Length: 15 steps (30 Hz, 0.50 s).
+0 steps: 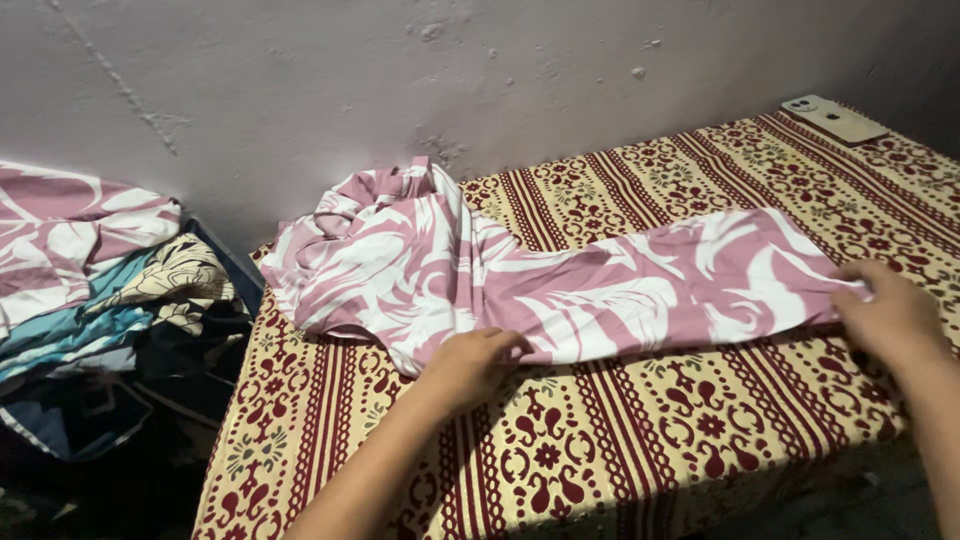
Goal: The person irons a blue floral dress and then a pink and white patterned dress on a patterned ironing board. They smooth the fabric with their hands, use an electric iron to press the garments, and fold the pink dress after ironing.
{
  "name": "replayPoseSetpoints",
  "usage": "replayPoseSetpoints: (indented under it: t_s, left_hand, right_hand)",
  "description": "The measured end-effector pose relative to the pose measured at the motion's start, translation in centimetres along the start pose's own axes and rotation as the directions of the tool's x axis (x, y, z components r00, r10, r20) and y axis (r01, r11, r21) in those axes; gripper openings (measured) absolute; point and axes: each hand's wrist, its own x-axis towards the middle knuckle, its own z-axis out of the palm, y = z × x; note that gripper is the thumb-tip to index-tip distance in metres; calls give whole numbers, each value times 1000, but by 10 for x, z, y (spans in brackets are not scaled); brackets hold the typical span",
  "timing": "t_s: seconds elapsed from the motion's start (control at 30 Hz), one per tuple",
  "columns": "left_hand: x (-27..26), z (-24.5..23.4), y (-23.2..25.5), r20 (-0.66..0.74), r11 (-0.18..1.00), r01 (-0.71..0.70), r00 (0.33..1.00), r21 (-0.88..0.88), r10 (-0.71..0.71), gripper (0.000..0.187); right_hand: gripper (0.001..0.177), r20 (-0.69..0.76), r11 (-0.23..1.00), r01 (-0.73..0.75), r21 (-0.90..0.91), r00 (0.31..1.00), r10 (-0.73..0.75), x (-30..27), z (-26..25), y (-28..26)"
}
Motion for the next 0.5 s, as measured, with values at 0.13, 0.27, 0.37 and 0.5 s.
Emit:
replayPoseSetpoints:
  t_s: [0.13, 0.27, 0.37, 0.5]
  left_hand:
    - [9, -2, 12, 160, 975, 108, 984, -196, -77, 25]
    - [41, -7, 13, 253, 896, 360, 921, -259, -297, 26]
    - [77, -10, -9, -166, 974, 184, 965, -135, -205, 28]
    - [119, -9, -55, -183, 924, 378, 914, 59, -362, 40]
  right_hand:
    - [20, -66, 1000, -14, 6, 998, 14, 33, 10, 55]
    - [23, -98, 999, 28, -39, 995, -32, 47, 15, 61]
    - [28, -126, 989, 107, -98, 985, -119, 48, 11, 22]
    - [40, -61, 992, 19, -121, 998, -27, 57, 0, -36]
